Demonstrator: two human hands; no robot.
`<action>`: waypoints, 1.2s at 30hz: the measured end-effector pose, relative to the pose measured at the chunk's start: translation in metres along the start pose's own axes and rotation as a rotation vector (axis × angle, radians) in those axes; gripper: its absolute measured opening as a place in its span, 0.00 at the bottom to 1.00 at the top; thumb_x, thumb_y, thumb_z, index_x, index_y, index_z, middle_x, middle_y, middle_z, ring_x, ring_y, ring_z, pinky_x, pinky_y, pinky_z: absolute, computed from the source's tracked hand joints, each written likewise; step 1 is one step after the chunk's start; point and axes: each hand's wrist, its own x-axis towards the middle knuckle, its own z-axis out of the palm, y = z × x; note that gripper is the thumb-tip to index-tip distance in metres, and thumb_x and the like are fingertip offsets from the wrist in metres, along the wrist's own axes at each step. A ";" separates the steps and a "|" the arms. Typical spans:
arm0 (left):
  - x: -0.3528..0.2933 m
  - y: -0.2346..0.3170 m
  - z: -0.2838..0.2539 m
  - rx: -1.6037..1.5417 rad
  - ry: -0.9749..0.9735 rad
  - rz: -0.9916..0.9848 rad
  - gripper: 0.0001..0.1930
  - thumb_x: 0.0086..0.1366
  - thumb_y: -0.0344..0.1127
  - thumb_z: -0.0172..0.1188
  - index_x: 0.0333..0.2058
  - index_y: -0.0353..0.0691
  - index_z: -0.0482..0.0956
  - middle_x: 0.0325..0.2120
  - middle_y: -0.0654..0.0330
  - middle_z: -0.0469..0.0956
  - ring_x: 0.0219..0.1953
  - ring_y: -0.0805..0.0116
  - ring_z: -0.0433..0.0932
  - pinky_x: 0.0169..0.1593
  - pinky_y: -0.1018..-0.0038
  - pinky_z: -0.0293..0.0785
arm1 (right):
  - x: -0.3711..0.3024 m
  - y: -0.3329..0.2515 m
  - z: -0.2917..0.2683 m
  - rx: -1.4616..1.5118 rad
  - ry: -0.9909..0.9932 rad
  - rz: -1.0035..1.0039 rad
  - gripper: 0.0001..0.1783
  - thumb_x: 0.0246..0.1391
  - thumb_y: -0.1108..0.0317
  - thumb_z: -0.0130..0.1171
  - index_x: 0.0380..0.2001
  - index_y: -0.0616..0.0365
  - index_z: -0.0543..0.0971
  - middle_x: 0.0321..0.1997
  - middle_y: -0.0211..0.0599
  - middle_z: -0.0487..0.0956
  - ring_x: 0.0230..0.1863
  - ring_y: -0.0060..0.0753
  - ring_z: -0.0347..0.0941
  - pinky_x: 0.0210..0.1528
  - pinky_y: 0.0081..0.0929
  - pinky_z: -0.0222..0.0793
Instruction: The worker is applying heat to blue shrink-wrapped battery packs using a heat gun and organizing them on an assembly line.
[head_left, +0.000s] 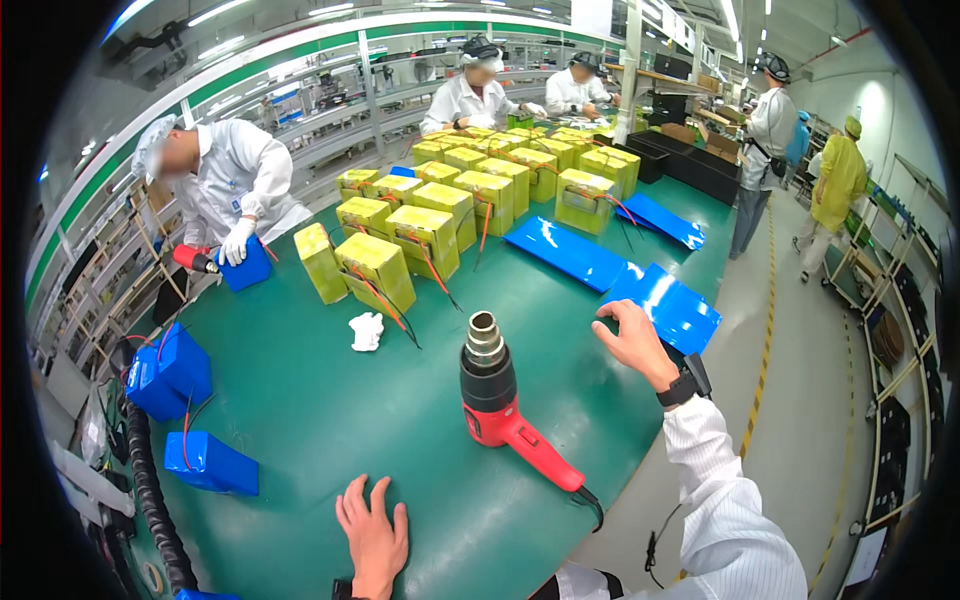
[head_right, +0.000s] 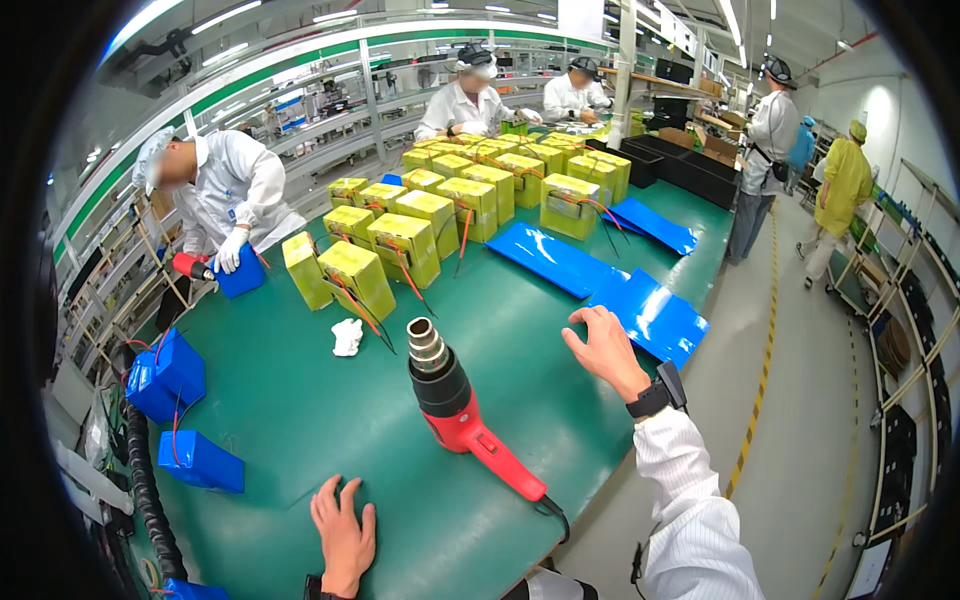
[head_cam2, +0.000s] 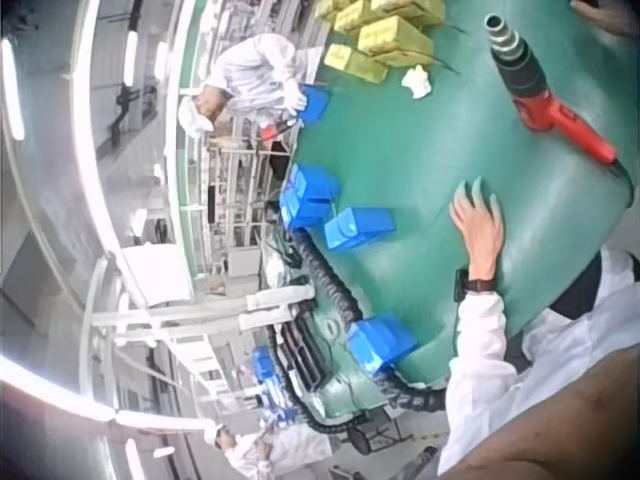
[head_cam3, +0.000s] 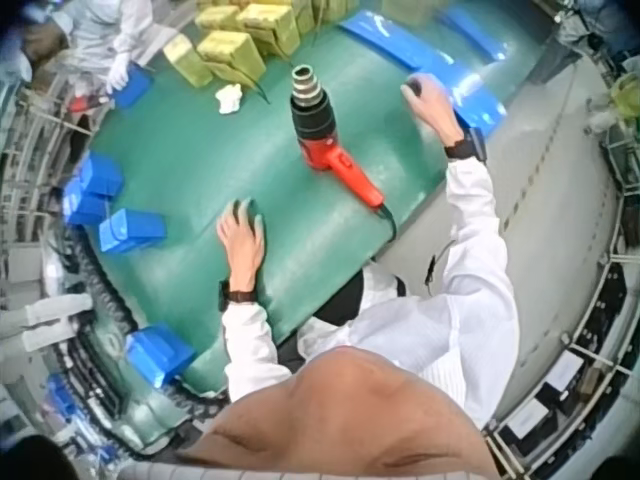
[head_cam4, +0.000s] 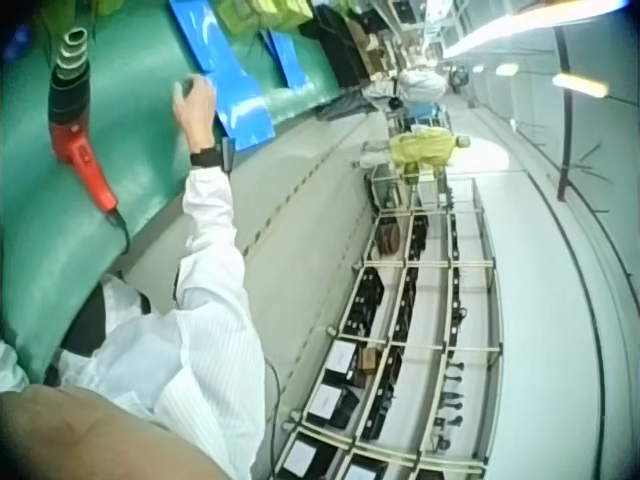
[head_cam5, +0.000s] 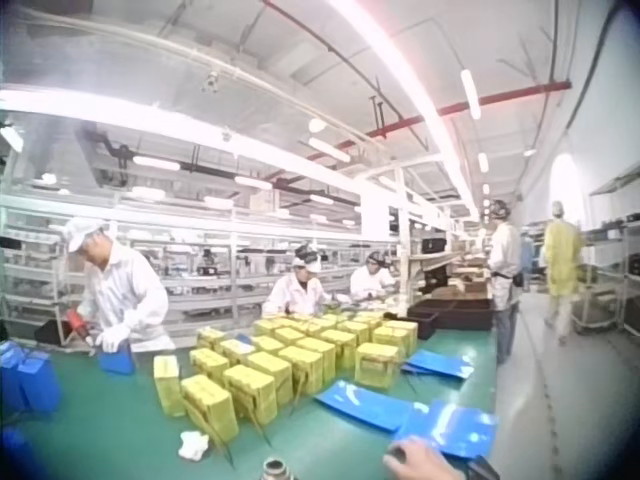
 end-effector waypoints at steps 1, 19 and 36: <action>0.004 0.000 -0.001 0.011 0.009 -0.013 0.24 0.69 0.39 0.60 0.61 0.39 0.72 0.64 0.43 0.63 0.68 0.41 0.61 0.74 0.43 0.48 | 0.007 -0.003 0.009 0.016 -0.001 -0.011 0.17 0.59 0.61 0.66 0.44 0.63 0.82 0.43 0.43 0.81 0.40 0.42 0.78 0.44 0.37 0.75; 0.009 0.010 -0.008 0.089 -0.029 0.080 0.23 0.72 0.37 0.57 0.63 0.39 0.73 0.63 0.40 0.68 0.66 0.38 0.64 0.70 0.48 0.57 | 0.058 -0.119 0.235 0.508 -0.143 -0.258 0.18 0.62 0.68 0.54 0.54 0.58 0.76 0.54 0.46 0.78 0.61 0.52 0.72 0.61 0.43 0.70; 0.009 -0.006 0.000 0.139 0.027 0.136 0.23 0.73 0.39 0.58 0.61 0.33 0.73 0.63 0.40 0.69 0.65 0.39 0.66 0.69 0.48 0.59 | -0.054 -0.079 0.002 0.678 -1.119 0.140 0.42 0.69 0.35 0.51 0.64 0.66 0.72 0.50 0.41 0.83 0.47 0.32 0.78 0.51 0.31 0.75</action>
